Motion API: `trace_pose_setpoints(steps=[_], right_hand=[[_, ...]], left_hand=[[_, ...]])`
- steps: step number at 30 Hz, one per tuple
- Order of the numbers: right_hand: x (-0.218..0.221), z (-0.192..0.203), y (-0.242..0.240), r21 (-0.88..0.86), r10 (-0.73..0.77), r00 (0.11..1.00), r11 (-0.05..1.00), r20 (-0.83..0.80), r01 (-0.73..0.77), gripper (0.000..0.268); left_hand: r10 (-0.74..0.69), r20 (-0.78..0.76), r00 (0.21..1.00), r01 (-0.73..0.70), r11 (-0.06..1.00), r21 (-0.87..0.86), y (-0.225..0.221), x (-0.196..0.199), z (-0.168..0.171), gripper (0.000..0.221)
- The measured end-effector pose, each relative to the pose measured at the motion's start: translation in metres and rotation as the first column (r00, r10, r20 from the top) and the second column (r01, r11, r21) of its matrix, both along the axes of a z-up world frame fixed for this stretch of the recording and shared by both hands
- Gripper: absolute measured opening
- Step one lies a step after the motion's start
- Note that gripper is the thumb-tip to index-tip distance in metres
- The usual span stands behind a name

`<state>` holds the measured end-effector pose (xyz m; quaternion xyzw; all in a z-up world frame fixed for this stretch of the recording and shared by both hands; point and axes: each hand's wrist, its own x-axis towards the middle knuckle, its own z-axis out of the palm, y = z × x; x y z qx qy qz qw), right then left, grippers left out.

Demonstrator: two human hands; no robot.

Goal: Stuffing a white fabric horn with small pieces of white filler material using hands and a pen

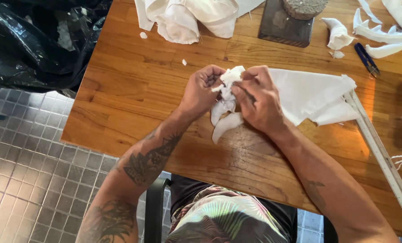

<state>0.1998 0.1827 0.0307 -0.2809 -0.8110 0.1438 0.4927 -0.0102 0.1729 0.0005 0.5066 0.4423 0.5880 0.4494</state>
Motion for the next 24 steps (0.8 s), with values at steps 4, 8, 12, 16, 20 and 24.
trace_pose_setpoints(steps=[4,8,12,16,20,24], right_hand=[[0.007,-0.014,0.013,-0.268,-0.04,0.999,0.963,-0.034,0.03,0.023],[0.006,-0.023,0.013,-0.588,-0.151,0.988,0.802,-0.035,0.102,0.024],[0.006,-0.027,0.013,-0.495,-0.192,0.979,0.846,0.062,0.197,0.027],[0.007,-0.044,0.018,-0.362,-0.255,0.957,0.887,0.136,0.287,0.022],[0.006,-0.015,0.014,-0.409,-0.181,0.982,0.893,0.052,0.186,0.034],[0.009,0.012,0.005,-0.313,0.018,0.991,0.948,-0.131,-0.059,0.029]], left_hand=[[0.024,-0.161,0.987,-0.018,0.999,0.042,-0.013,0.004,0.024,0.012],[0.007,-0.238,0.971,0.021,0.993,0.117,-0.015,0.004,0.029,0.013],[0.046,-0.406,0.913,0.077,0.957,0.28,-0.018,0.015,0.031,0.009],[0.016,-0.331,0.944,0.055,0.978,0.203,-0.013,0.016,0.019,0.009],[-0.005,-0.157,0.988,0.009,1.0,0.028,-0.008,0.012,0.016,0.012],[-0.051,0.016,0.999,0.052,0.997,-0.055,0.0,0.008,0.005,0.021]])
